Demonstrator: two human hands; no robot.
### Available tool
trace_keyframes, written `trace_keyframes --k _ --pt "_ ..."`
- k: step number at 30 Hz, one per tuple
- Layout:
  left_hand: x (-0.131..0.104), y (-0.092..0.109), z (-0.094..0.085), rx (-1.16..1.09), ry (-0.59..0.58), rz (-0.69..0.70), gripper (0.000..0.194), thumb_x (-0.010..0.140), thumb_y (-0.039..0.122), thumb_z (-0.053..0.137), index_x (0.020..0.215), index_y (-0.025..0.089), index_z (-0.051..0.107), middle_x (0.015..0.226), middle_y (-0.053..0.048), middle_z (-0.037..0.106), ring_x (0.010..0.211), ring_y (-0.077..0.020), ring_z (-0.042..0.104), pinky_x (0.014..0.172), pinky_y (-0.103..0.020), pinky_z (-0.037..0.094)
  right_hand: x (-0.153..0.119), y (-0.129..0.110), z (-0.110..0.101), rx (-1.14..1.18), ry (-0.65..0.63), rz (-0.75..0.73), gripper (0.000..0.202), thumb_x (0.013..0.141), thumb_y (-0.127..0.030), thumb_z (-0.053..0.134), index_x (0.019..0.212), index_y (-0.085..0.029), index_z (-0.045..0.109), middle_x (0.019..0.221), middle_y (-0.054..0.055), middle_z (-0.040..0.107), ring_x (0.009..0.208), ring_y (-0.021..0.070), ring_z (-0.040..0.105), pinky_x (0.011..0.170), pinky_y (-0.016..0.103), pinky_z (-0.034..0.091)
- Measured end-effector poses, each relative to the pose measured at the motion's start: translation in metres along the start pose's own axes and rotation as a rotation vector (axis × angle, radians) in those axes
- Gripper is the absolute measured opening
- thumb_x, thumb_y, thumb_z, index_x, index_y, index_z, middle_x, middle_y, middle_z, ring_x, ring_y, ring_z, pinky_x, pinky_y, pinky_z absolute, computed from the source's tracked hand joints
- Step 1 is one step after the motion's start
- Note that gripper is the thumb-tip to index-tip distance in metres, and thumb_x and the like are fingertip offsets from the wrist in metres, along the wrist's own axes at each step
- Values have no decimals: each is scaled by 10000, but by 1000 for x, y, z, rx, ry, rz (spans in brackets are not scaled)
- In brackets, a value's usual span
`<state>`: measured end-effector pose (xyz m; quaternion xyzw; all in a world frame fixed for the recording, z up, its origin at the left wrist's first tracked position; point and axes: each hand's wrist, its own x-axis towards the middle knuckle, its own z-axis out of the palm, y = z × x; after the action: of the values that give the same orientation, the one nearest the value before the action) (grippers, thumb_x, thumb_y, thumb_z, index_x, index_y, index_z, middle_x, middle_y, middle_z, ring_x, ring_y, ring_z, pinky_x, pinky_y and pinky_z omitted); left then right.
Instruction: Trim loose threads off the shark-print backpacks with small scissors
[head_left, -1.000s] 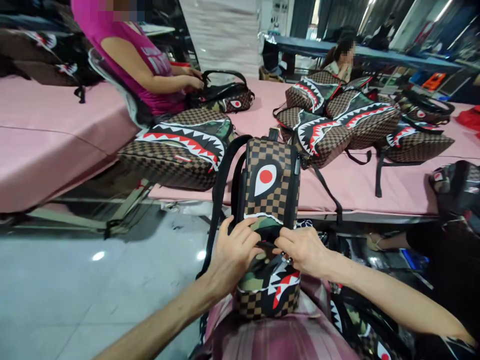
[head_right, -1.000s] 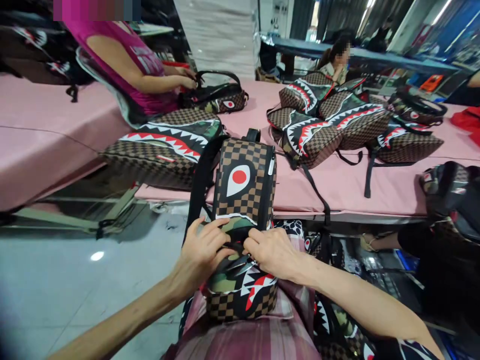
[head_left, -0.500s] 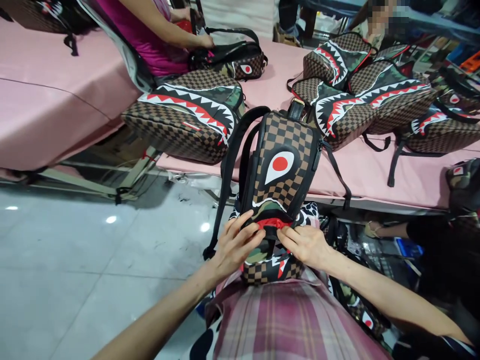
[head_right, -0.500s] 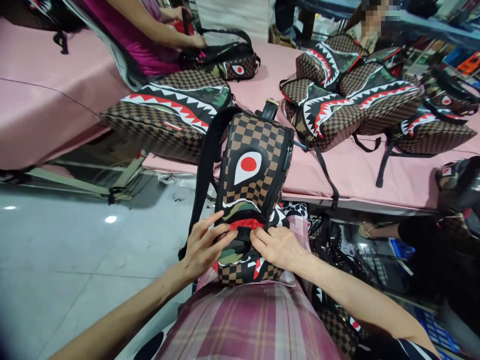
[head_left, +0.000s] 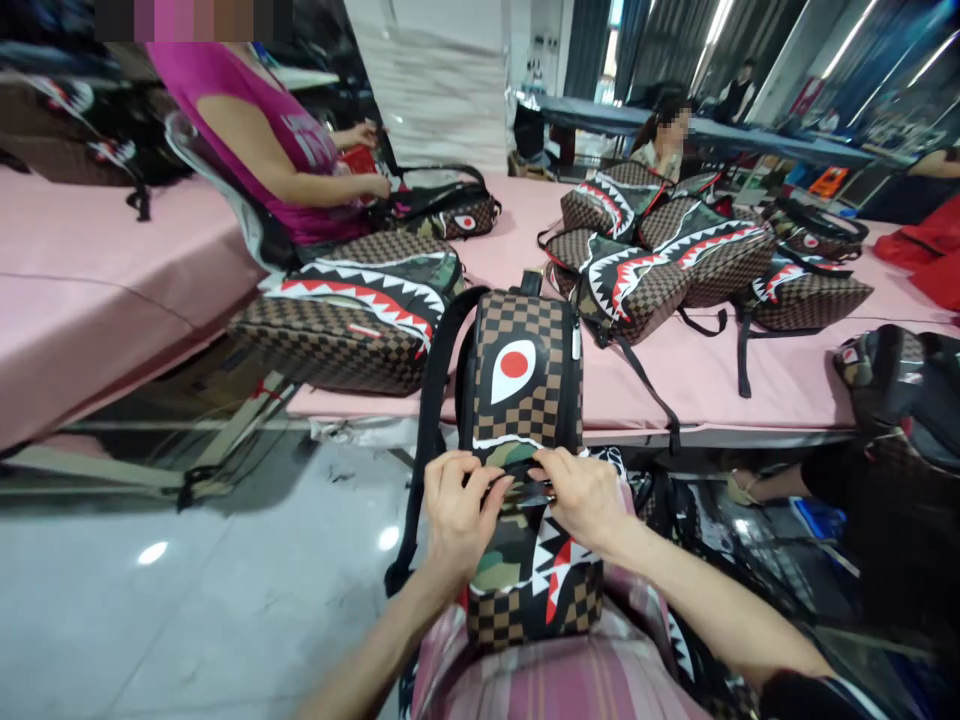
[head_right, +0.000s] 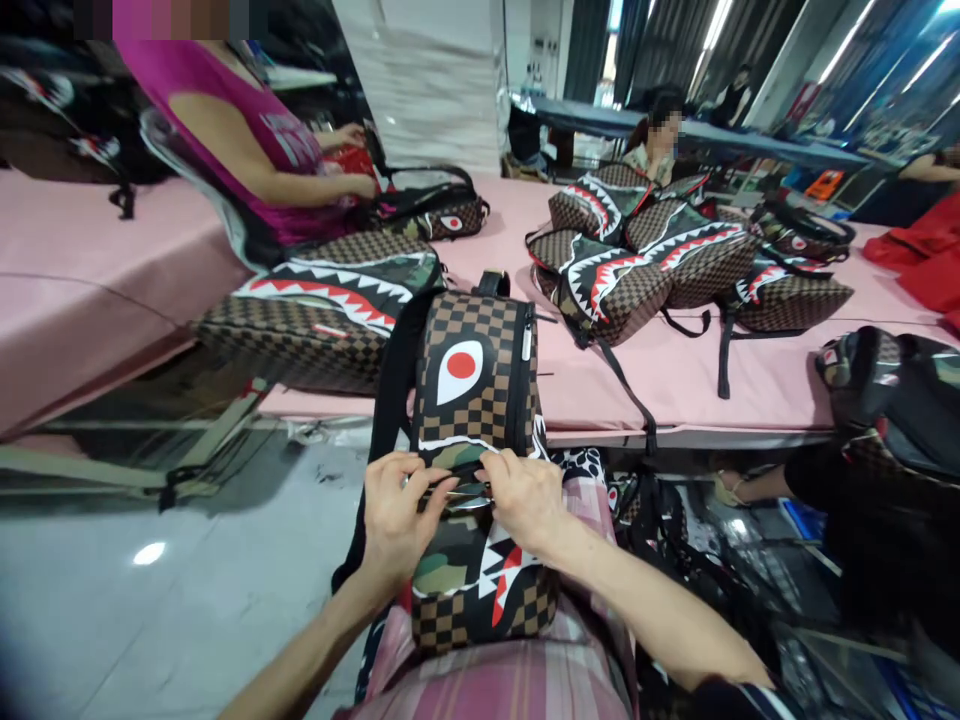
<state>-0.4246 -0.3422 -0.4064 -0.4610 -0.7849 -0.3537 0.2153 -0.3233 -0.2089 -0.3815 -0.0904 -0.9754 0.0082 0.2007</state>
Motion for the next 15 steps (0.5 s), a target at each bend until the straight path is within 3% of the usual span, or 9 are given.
trace_keyframes --k 3,5,7,10,13,15 --pt "11 -2 13 -34 18 -221 366 798 185 508 1156 118 472 1113 -149 452 1150 -281 414 929 -468 409 18 -8 15 -73 -15 156 171 880 -122 420 798 -156 566 671 19 612 536 114 550 487 255 271" --pt "16 -9 17 -104 4 -398 587 789 287 535 1297 100 309 1257 -198 380 1199 -291 404 945 -465 405 20 -7 23 -29 37 149 173 869 -113 427 774 -160 564 670 17 609 550 112 558 504 237 303" --pt "19 -17 16 -185 -105 -554 696 774 403 550 1337 128 246 1267 -196 434 1162 -290 476 905 -445 441 14 -2 25 125 161 59 152 866 -139 440 835 -172 585 747 25 637 616 113 586 541 219 359" --pt "21 -23 10 -245 -319 -710 649 780 485 504 1312 159 327 1110 -156 611 1004 -289 605 823 -421 486 -1 13 16 472 369 -23 195 862 -140 424 946 -181 595 922 56 655 811 128 619 654 217 456" --pt "23 -21 6 -268 -358 -775 603 786 481 477 1271 131 399 1057 -166 652 969 -300 626 810 -426 488 -8 29 6 695 491 266 211 860 -186 448 1005 -172 601 1003 87 645 950 166 602 802 292 490" --pt "26 -19 6 -286 -333 -803 596 774 470 488 1250 119 422 1081 -178 643 990 -305 617 824 -436 483 -6 37 4 779 430 515 293 833 -271 516 1098 -167 586 1044 99 645 944 195 613 821 344 501"
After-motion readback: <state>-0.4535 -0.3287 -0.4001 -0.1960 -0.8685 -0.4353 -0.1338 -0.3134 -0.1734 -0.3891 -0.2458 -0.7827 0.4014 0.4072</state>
